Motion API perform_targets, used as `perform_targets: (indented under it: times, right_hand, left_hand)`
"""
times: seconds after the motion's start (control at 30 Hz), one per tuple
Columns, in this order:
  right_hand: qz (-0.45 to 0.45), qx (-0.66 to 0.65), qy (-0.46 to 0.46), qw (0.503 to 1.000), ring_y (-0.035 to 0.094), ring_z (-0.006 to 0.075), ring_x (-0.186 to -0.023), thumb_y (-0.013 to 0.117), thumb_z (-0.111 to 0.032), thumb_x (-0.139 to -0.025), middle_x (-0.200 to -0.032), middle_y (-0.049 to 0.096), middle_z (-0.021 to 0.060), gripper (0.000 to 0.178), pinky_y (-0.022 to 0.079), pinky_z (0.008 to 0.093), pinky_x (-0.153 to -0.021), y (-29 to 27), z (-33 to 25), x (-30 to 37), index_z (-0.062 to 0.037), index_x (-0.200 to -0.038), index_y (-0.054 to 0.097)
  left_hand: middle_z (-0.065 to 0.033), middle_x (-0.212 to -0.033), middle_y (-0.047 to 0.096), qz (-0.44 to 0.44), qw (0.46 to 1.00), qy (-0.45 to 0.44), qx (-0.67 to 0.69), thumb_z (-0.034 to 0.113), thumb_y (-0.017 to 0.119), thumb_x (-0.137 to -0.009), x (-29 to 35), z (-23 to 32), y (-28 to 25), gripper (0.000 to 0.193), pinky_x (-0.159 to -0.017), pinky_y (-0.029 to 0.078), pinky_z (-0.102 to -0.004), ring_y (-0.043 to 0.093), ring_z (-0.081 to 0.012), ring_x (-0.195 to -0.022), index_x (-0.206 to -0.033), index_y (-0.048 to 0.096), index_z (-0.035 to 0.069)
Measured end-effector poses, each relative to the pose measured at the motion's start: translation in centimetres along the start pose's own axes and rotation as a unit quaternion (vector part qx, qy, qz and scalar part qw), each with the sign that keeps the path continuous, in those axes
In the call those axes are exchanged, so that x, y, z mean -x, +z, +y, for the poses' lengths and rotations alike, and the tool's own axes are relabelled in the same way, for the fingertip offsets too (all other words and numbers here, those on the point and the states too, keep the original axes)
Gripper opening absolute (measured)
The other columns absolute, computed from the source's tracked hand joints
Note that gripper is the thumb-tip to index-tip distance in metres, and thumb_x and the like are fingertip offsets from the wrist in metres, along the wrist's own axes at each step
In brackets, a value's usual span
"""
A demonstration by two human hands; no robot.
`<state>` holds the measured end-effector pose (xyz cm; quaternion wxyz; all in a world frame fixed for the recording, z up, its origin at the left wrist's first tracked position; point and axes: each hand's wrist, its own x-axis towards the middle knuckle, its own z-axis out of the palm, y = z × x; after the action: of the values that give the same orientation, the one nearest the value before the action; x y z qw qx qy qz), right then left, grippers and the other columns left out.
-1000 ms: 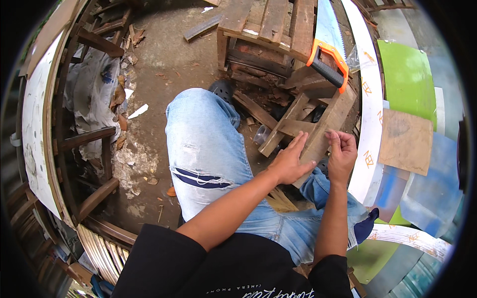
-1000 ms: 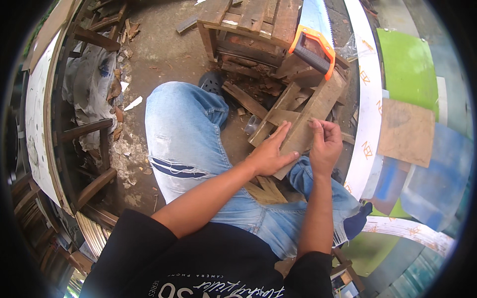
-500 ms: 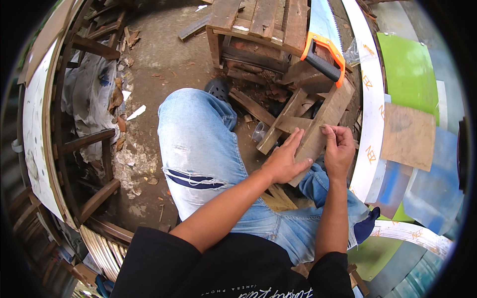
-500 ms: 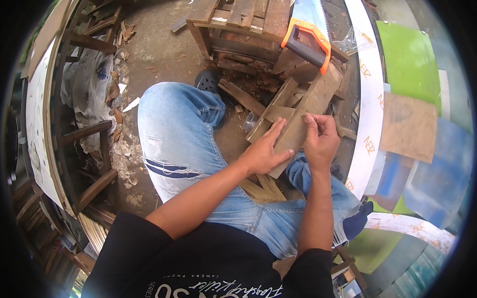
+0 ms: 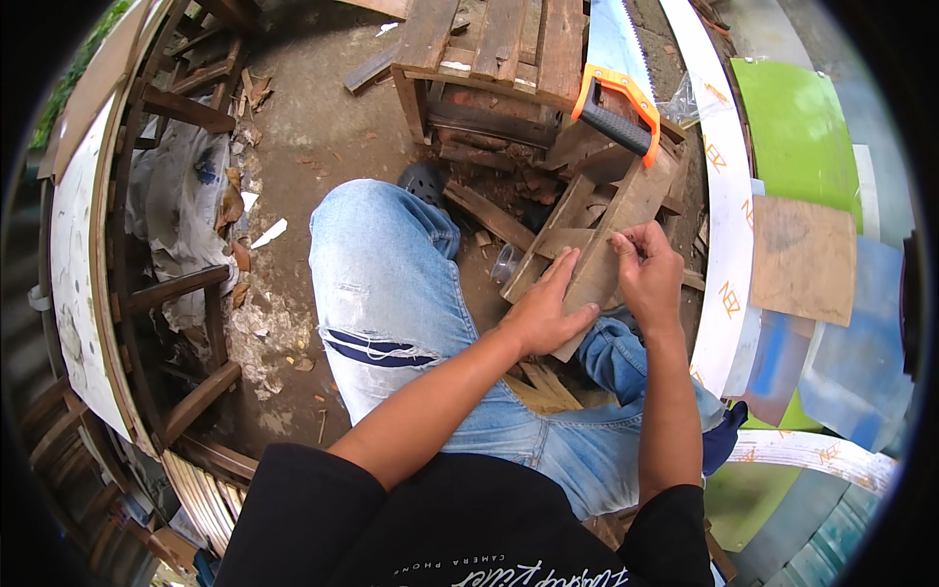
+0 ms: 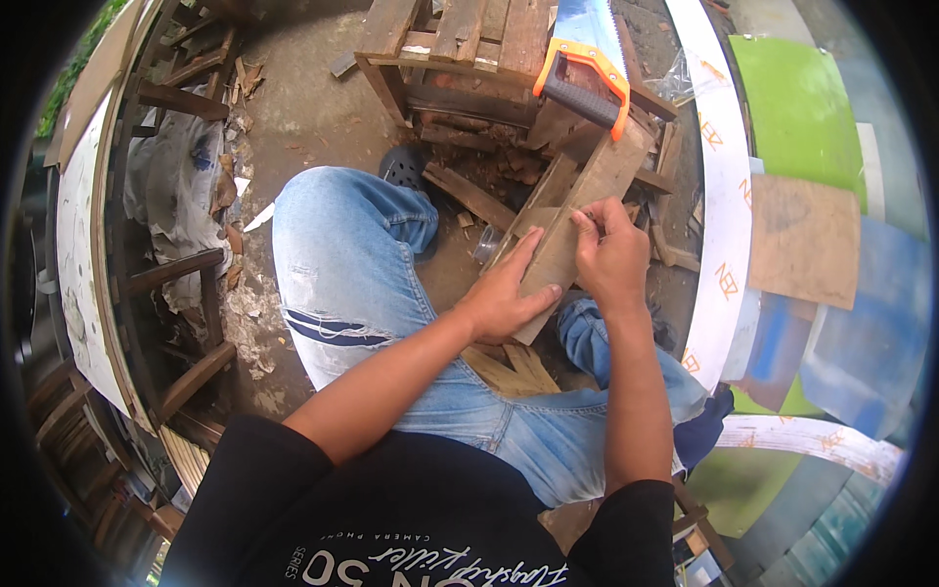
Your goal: The person assembles a wooden structure by hammering nails into wooden planks and sawing pieces to fit. They use a hammer and a hand saw to join and cut the wood, working on the ground in an outdoor area.
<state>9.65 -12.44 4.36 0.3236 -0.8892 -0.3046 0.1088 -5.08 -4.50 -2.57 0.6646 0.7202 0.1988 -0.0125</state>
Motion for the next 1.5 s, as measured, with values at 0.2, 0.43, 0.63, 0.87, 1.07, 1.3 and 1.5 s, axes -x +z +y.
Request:
perform_targets:
  times: [0.2, 0.43, 0.63, 0.87, 1.07, 1.3, 1.5]
  right_hand:
    - [-0.013, -0.006, -0.011, 1.000, 0.066, 0.0237, -0.067, 0.070, -0.008, -0.089, -0.075, 0.067, 0.0144, 0.011, 0.050, 0.0343, -0.063, 0.6, -0.3, -0.3, 0.0001, -0.089, 0.061]
    - [-0.035, 0.005, 0.000, 0.999, 0.068, 0.0352, -0.069, 0.070, -0.007, -0.087, -0.077, 0.066, 0.0214, 0.012, 0.051, 0.0392, -0.063, 0.7, -1.4, -0.8, 0.0005, -0.088, 0.060]
    - [-0.033, 0.018, -0.036, 0.999, 0.065, 0.0257, -0.061, 0.070, -0.007, -0.087, -0.072, 0.067, 0.0152, 0.010, 0.050, 0.0350, -0.060, 0.4, -2.1, -0.9, -0.0001, -0.087, 0.062]
    - [-0.025, -0.009, -0.056, 0.998, 0.062, 0.0283, -0.077, 0.073, -0.002, -0.080, -0.090, 0.058, 0.0153, 0.013, 0.051, 0.0347, -0.067, 0.8, -1.8, -1.0, 0.0017, -0.084, 0.062]
    - [-0.087, -0.189, -0.030, 0.978, 0.063, 0.0164, -0.078, 0.073, -0.010, -0.088, -0.093, 0.063, 0.0030, 0.026, 0.052, 0.0276, -0.071, -1.7, 1.7, -1.3, -0.0062, -0.113, 0.066]
    - [-0.013, -0.264, 0.457, 0.850, 0.061, 0.0149, -0.086, 0.065, -0.025, -0.097, -0.103, 0.063, 0.0060, 0.040, 0.051, 0.0295, -0.062, 1.7, 16.2, 0.9, -0.0088, -0.132, 0.055]
    - [-0.015, -0.366, 0.652, 0.664, 0.062, 0.0327, -0.087, 0.060, -0.026, -0.098, -0.115, 0.057, 0.0164, 0.042, 0.057, 0.0484, -0.068, 12.8, 20.3, 6.2, -0.0090, -0.135, 0.049]
  left_hand:
    - [-0.0307, -0.147, 0.039, 0.050, 0.998, -0.020, -0.037, 0.039, 0.066, -0.088, -0.8, 0.5, 0.2, 0.080, -0.112, 0.036, -0.0441, 0.044, -0.0432, -0.134, -0.147, 0.031, -0.003]
    - [-0.0217, -0.128, 0.057, 0.197, 0.977, 0.085, 0.020, 0.017, 0.069, -0.087, -4.0, 1.6, 0.3, 0.045, -0.100, 0.044, -0.0444, 0.054, -0.0401, -0.118, -0.126, 0.052, 0.002]
    - [-0.0100, -0.115, 0.067, 0.286, 0.945, 0.160, -0.005, 0.012, 0.070, -0.082, -6.1, 1.1, 0.1, 0.020, -0.097, 0.045, -0.0405, 0.058, -0.0321, -0.109, -0.101, 0.069, 0.008]
    - [-0.0055, -0.111, 0.068, 0.291, 0.941, 0.167, -0.050, 0.014, 0.073, -0.080, -6.4, 0.7, -0.3, 0.006, -0.090, 0.048, -0.0408, 0.058, -0.0304, -0.107, -0.084, 0.072, 0.009]
    - [-0.0066, -0.110, 0.067, 0.276, 0.944, 0.173, -0.056, 0.019, 0.076, -0.081, -6.3, 0.9, -0.7, 0.011, -0.092, 0.046, -0.0406, 0.056, -0.0300, -0.107, -0.083, 0.073, 0.008]
    - [-0.0084, -0.111, 0.066, 0.262, 0.954, 0.138, -0.044, 0.021, 0.079, -0.083, -6.1, 1.0, -0.6, 0.015, -0.094, 0.044, -0.0391, 0.055, -0.0287, -0.108, -0.086, 0.075, 0.007]
    - [-0.0084, -0.110, 0.067, 0.261, 0.952, 0.145, -0.068, 0.021, 0.079, -0.083, -6.1, 1.0, -0.8, 0.015, -0.093, 0.044, -0.0386, 0.056, -0.0274, -0.106, -0.086, 0.075, 0.006]
